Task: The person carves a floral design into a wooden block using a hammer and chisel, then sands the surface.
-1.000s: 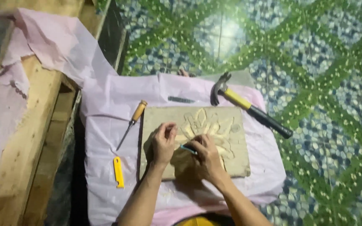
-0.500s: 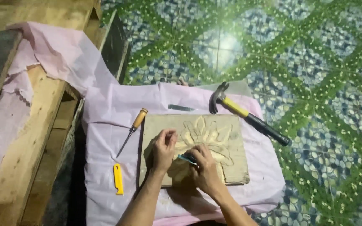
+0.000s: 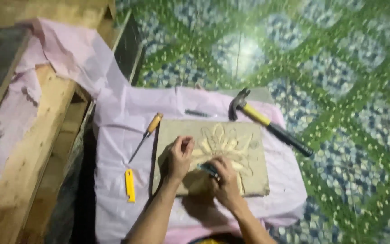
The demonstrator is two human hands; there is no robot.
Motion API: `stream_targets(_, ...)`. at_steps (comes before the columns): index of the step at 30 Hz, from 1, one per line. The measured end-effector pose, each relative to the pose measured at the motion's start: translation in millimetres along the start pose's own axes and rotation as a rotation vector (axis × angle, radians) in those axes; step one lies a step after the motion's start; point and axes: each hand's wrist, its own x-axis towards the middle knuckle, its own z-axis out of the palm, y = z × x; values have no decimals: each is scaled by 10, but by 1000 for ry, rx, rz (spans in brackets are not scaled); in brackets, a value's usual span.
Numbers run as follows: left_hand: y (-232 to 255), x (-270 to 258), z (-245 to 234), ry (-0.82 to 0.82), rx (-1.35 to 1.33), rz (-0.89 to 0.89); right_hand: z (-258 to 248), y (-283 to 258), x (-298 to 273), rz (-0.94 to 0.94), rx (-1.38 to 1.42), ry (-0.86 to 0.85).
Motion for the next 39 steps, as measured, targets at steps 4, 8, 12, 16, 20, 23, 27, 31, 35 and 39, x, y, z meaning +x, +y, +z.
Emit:
stream_targets(4,-77,14,-7,-4,-6,-64,-17,-2,8,-36,-86,-19)
stream_targets(8,-113,3,41,2,-15,-63,-104,177,-63,-20,-88,19)
stream_targets(12,-84,-18,-14,2,-69,-50,-176,327,-102,-16,-107,67)
stream_targets(16,-241,-13,0,-46,-108,-58,-512,408,6,-107,-137,126)
stream_targets(20,-354,-79,43,1,-143,-32,-438,474,11,-116,-241,56)
stream_targets(23,-248,22,38,28,-158,27,-341,466,205,-238,-293,46)
stream_targets(27,-230,-47,-15,19,-142,11,-93,351,292,-423,-387,6)
stream_targets(31,-183,3,-35,25,-133,15,154,300,376,-471,-382,-55)
stream_targets(35,-167,-51,-46,20,-74,11,268,532,311,-533,-529,-73)
stream_targets(39,-128,-28,-71,9,-97,-8,161,436,415,-495,-638,-30)
